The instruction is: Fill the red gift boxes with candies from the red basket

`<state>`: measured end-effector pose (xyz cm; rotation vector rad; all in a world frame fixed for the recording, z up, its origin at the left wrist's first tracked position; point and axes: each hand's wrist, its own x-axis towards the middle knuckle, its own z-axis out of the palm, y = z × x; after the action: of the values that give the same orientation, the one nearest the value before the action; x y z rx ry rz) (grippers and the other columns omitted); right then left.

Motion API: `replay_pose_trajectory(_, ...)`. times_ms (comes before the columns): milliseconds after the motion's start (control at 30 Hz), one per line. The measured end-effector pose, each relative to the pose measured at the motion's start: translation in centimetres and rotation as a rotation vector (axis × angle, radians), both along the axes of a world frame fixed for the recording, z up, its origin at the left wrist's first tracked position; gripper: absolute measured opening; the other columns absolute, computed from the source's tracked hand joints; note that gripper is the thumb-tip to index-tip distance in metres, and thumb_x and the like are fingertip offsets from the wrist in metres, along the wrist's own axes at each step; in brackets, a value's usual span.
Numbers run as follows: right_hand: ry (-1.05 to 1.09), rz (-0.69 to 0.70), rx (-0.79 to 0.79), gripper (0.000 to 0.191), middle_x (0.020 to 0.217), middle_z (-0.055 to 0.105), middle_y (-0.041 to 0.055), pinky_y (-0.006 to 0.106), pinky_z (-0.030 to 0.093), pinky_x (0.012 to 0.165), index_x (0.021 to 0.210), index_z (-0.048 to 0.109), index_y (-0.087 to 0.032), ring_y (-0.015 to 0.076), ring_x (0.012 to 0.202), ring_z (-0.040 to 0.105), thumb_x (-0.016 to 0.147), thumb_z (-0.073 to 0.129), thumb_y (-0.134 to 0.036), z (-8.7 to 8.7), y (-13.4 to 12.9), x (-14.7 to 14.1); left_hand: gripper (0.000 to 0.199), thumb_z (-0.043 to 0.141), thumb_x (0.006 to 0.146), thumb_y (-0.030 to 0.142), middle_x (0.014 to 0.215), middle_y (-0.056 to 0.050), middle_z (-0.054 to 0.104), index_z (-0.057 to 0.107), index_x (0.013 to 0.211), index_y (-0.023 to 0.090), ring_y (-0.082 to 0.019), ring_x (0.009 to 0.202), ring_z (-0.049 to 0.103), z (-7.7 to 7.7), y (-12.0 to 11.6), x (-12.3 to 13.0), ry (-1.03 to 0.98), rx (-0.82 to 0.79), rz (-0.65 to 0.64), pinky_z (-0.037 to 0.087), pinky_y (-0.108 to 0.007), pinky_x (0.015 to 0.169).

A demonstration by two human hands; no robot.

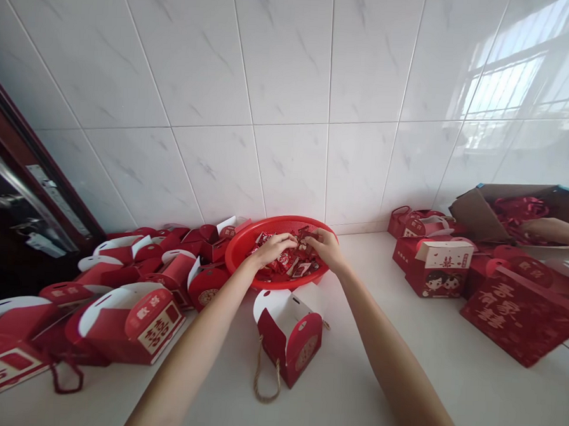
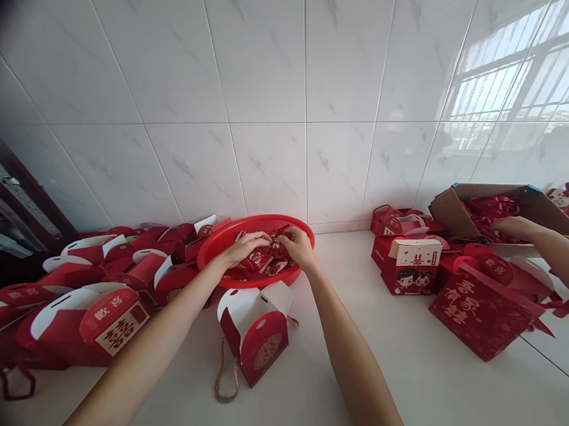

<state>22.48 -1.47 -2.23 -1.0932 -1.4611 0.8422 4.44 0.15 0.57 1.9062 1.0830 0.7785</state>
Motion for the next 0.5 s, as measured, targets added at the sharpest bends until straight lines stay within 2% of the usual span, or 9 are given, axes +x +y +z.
replay_pose_trajectory(200, 0.096, -0.042, -0.031, 0.020, 0.060, 0.053, -0.0042, 0.028, 0.042, 0.053, 0.075, 0.050, -0.023, 0.0145, 0.056, 0.052, 0.074, 0.057, -0.042, 0.00, 0.17, 0.02, 0.043, 0.041, 0.079, 0.038, 0.103, -0.008, 0.073, 0.070, 0.102, 0.016, -0.025, 0.112, 0.061, -0.12, 0.42, -0.08, -0.018, 0.005, 0.044, 0.045, -0.035, 0.100)
replay_pose_trajectory(400, 0.162, 0.027, -0.055, 0.025, 0.070, 0.063, -0.0021, 0.032, 0.051, 0.064, 0.081, 0.052, -0.023, 0.0175, 0.067, 0.062, 0.066, 0.065, -0.038, 0.43, -0.33, 0.09, 0.041, 0.041, 0.082, 0.034, 0.118, -0.006, 0.071, 0.073, 0.103, 0.020, -0.026, 0.124, 0.054, -0.20, 0.48, -0.04, 0.030, 0.059, 0.114, 0.042, -0.036, 0.106)
replay_pose_trajectory(500, 0.183, 0.063, -0.064, 0.026, 0.072, 0.066, -0.0022, 0.033, 0.053, 0.067, 0.083, 0.053, -0.022, 0.0181, 0.070, 0.064, 0.064, 0.067, -0.032, 0.59, -0.57, 0.20, 0.040, 0.041, 0.084, 0.031, 0.119, -0.005, 0.071, 0.071, 0.107, 0.020, -0.024, 0.121, 0.057, -0.40, 0.68, -0.01, 0.082, 0.080, 0.123, 0.044, -0.034, 0.104)
